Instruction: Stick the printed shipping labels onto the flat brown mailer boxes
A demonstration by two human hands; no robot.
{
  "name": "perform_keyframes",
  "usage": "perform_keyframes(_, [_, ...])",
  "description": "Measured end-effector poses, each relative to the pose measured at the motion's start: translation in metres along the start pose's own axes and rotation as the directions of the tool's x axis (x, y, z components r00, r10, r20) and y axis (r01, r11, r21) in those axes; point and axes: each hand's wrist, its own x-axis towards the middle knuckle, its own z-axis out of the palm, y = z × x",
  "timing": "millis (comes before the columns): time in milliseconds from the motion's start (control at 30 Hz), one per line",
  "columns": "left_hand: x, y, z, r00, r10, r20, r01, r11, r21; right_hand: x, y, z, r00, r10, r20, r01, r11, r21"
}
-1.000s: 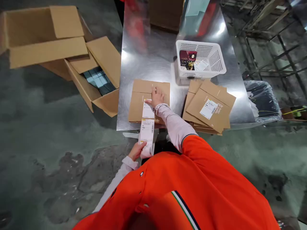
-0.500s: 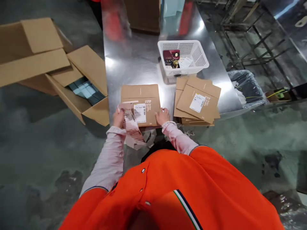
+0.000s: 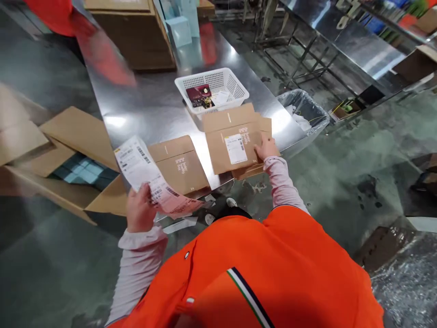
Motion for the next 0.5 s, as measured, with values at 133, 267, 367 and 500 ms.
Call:
perform_keyframes(133, [-0.026,-0.021,0.009,0.996,-0.011,0.093,0.002,0.995,0.103,-0.061,-0.059,0.065,0.821,-0.239,0.519,0.127,0.962,0.242])
perform_keyframes(267, [-0.032,-0.028,0.006,0.980,-0.016,0.199,-0.027,0.977,0.213,-0.146,-0.107,0.154,0.612,-0.451,0.649,-0.088,0.777,0.623])
perform_keyframes(367, [-0.026,-0.027,-0.008,0.996,0.086,-0.025,-0.081,0.984,0.157,-0.175,-0.117,0.174,0.537,-0.447,0.715,-0.114,0.802,0.586])
perform_keyframes(500, [-0.026,-0.043,-0.026,0.993,0.032,-0.110,-0.013,0.986,0.165,-0.160,-0.136,0.176,0.553,-0.473,0.686,-0.060,0.798,0.599])
